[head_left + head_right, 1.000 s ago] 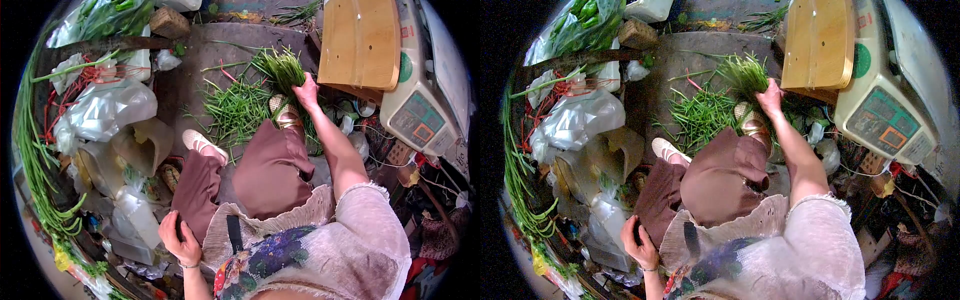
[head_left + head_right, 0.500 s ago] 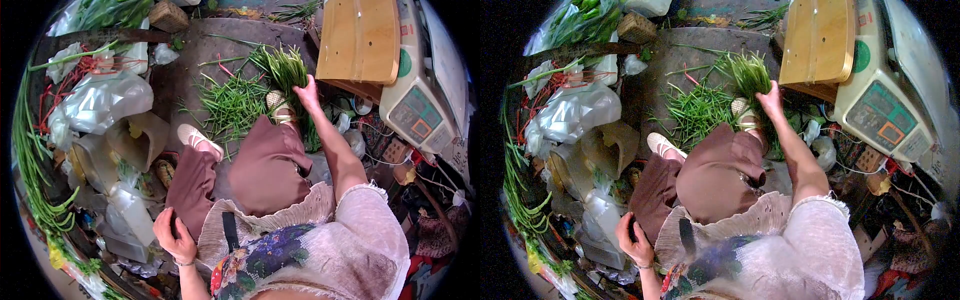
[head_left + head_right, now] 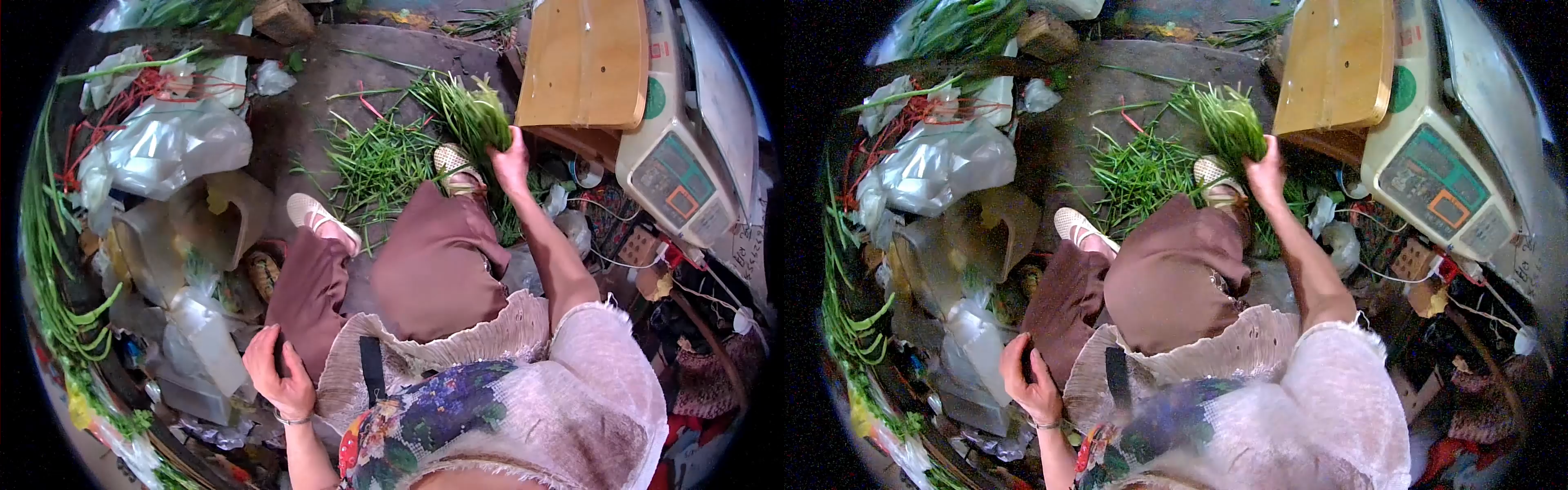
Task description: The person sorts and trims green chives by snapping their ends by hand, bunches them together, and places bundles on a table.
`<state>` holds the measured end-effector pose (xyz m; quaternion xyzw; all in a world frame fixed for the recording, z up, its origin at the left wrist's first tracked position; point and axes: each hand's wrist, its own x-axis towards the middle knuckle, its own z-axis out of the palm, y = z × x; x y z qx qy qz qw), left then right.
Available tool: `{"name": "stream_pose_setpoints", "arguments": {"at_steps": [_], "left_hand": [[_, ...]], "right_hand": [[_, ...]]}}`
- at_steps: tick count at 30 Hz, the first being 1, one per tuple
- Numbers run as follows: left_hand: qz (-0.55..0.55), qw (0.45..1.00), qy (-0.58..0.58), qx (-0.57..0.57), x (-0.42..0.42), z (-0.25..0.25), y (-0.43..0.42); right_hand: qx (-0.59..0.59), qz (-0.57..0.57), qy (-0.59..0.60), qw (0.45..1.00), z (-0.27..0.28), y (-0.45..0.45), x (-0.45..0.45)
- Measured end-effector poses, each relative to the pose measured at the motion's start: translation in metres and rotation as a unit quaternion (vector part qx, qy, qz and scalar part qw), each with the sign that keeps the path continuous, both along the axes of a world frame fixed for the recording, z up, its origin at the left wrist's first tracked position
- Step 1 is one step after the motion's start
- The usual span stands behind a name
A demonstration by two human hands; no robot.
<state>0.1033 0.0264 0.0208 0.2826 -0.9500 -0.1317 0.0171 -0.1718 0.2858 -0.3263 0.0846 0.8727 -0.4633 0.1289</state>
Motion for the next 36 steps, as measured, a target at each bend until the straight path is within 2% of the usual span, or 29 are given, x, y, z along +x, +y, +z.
{"name": "stream_pose_setpoints", "arguments": {"at_steps": [1,3,5,6,7,9,17,19,20,27,31,33,36], "left_hand": [[-0.013,1.000,-0.008,-0.001,0.001,0.001,0.000],[-0.012,1.000,-0.003,-0.001,0.004,0.001,0.000],[-0.013,1.000,0.012,-0.006,0.005,-0.001,-0.003],[-0.023,0.999,0.023,-0.005,0.005,-0.003,-0.005],[-0.032,0.999,0.030,-0.003,0.007,-0.003,-0.005],[-0.039,0.998,0.039,-0.008,0.007,-0.004,-0.004],[-0.076,0.994,0.079,-0.026,0.010,-0.009,-0.014],[-0.088,0.992,0.084,-0.034,0.009,-0.011,-0.014],[-0.089,0.991,0.091,-0.033,0.008,-0.012,-0.015],[-0.114,0.987,0.105,-0.039,0.007,-0.020,-0.015],[-0.130,0.982,0.132,-0.026,0.009,-0.028,-0.024],[-0.126,0.981,0.146,-0.025,0.007,-0.029,-0.023],[-0.124,0.980,0.157,-0.010,-0.001,-0.025,-0.020]], "right_hand": [[-0.037,-0.038,0.025,0.998,0.010,0.001,0.005],[-0.031,-0.037,0.041,0.998,0.019,0.007,0.013],[0.078,0.006,0.046,0.996,0.010,0.017,0.018],[0.006,-0.004,0.053,0.999,0.026,0.019,0.018],[0.010,-0.022,0.113,0.993,0.020,0.022,0.019],[-0.007,-0.029,0.080,0.996,0.050,0.022,0.021],[-0.064,0.022,0.163,0.984,0.118,0.034,0.039],[-0.113,0.006,0.115,0.987,0.145,0.034,0.043],[-0.139,0.028,0.150,0.978,0.163,0.033,0.047],[-0.263,0.066,0.167,0.948,0.251,0.033,0.053],[-0.260,0.091,0.184,0.944,0.307,0.031,0.059],[-0.317,0.105,0.173,0.927,0.339,0.029,0.064],[-0.300,0.128,0.157,0.932,0.374,0.034,0.063]]}}
